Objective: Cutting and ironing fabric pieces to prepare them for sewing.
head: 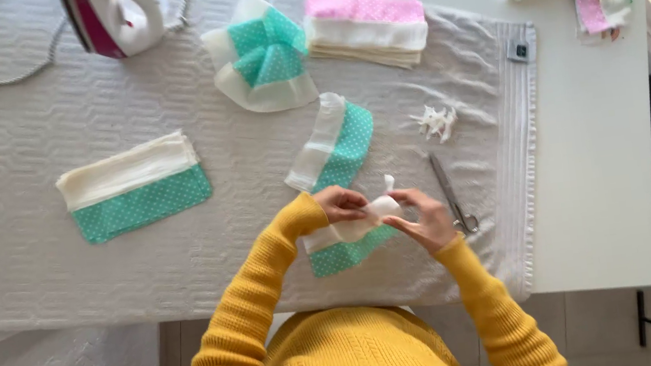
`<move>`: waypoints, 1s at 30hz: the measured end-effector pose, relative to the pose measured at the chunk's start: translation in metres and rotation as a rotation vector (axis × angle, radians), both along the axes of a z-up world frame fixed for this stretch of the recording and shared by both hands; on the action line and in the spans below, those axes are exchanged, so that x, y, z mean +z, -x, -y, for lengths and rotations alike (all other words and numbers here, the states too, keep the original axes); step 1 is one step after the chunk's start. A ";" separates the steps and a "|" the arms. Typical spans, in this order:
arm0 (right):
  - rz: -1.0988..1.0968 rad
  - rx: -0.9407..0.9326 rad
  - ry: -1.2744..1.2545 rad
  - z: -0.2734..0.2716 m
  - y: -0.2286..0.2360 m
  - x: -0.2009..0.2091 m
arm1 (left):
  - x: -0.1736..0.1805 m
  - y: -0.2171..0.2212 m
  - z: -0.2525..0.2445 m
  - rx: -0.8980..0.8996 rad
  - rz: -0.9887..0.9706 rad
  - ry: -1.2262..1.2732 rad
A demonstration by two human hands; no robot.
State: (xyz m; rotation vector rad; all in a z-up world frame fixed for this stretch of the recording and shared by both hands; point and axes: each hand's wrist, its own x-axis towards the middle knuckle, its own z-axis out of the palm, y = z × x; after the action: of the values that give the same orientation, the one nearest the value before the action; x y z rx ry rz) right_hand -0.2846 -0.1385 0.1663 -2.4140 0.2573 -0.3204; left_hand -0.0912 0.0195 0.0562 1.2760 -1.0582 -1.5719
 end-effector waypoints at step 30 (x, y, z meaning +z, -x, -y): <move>-0.297 -0.089 0.167 -0.242 -0.334 -0.093 | 0.019 -0.199 -0.327 1.399 1.166 -0.602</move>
State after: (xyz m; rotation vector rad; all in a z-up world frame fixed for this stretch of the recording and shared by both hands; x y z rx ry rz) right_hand 0.0492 0.1033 0.0738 -2.6174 0.4891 -0.0202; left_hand 0.1074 0.3462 0.0757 2.5886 0.0421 0.0900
